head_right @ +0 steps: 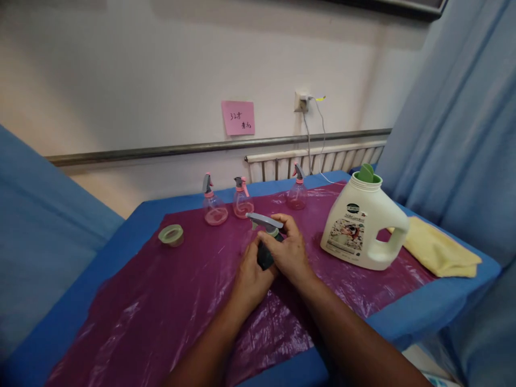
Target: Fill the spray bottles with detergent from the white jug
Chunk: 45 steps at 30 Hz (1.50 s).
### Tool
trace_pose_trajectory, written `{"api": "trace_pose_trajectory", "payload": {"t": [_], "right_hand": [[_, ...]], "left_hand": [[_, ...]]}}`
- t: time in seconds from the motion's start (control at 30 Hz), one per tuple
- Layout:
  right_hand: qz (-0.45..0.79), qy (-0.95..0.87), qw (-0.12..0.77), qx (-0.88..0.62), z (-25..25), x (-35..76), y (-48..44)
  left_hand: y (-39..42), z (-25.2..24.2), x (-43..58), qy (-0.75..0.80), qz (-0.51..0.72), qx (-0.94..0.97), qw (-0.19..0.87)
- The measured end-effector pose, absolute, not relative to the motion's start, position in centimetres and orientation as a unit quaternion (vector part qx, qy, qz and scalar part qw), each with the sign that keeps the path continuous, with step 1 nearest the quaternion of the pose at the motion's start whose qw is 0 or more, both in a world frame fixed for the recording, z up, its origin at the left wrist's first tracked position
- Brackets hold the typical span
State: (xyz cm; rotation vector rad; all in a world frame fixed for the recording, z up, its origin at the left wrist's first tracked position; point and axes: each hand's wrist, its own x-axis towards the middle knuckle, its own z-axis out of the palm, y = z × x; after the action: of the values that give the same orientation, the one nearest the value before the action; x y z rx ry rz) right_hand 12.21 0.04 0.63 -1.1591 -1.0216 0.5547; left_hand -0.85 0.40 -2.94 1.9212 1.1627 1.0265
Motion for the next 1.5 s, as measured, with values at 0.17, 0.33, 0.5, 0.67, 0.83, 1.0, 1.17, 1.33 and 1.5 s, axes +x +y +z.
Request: {"api": "trace_pose_trajectory", "payload": {"t": [0.17,0.33,0.5,0.67,0.83,1.0,1.17,1.33,1.5], "right_hand": [[0.282,-0.488,0.679,-0.47,0.9,12.5,-0.5],[0.286,-0.554,0.623,-0.472,1.7,14.5,-0.9],[0.301,-0.628,0.557,-0.452,2.7,17.4,-0.3],[0.411,-0.585,0.578,-0.394,1.5,17.6,0.4],[0.443,-0.51,0.637,-0.371,-0.4,16.4,0.0],[0.388,-0.489,0.658,-0.422,-1.1,15.7,-0.2],[0.339,-0.44,0.7,-0.449,-1.2,14.2,-0.2],[0.324,-0.416,0.724,-0.444,-0.4,12.9,0.0],[0.303,-0.439,0.699,-0.477,-0.3,12.9,0.3]], "left_hand": [[0.4,-3.0,-1.0,0.428,0.399,0.74,0.332],[0.5,-3.3,-0.9,0.432,0.4,0.738,0.33],[0.7,-4.2,-0.8,0.437,0.41,0.731,0.326],[0.6,-4.0,-0.7,0.424,0.418,0.734,0.328],[0.4,-3.5,-0.8,0.43,0.415,0.731,0.328],[0.3,-3.2,-0.7,0.44,0.407,0.726,0.338],[0.2,-2.8,-0.6,0.448,0.4,0.722,0.343],[0.2,-2.6,-0.7,0.44,0.406,0.724,0.342],[0.3,-2.6,-0.7,0.433,0.412,0.725,0.342]]}}
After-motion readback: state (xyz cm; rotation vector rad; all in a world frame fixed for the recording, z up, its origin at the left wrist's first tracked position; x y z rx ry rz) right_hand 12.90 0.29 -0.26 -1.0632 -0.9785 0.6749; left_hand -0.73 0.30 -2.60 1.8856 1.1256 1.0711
